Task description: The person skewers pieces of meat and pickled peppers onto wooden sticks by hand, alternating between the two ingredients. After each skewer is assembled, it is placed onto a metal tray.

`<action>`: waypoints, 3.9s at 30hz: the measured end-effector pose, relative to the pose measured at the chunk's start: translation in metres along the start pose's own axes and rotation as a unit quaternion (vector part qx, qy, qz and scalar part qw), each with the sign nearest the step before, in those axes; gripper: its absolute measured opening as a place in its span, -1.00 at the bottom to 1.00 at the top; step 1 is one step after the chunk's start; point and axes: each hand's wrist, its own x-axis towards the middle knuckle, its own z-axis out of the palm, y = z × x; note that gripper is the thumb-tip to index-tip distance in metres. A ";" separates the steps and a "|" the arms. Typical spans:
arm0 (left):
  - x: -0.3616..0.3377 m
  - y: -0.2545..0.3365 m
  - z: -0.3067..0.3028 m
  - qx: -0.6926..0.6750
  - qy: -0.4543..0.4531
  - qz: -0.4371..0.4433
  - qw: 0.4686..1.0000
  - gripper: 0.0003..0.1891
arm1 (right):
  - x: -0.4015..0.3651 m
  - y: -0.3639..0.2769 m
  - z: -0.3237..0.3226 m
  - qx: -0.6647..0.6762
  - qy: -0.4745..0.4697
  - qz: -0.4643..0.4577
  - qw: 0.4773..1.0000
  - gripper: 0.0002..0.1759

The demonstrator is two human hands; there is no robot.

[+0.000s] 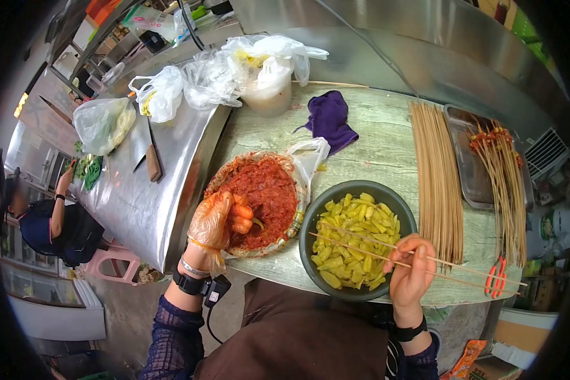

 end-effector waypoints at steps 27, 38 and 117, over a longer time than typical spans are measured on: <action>0.005 -0.052 0.042 0.017 0.063 0.140 0.988 -0.87 | 0.057 -0.040 0.010 -0.302 -0.128 0.001 0.945 -0.72; -0.001 -0.047 0.047 0.015 0.063 0.133 0.989 -0.80 | 0.063 -0.040 0.016 -0.377 -0.209 -0.083 0.898 -0.66; -0.021 -0.025 0.053 -0.231 -0.028 -0.076 0.970 -0.61 | 0.048 -0.043 0.067 -0.078 -0.133 0.037 0.987 -0.58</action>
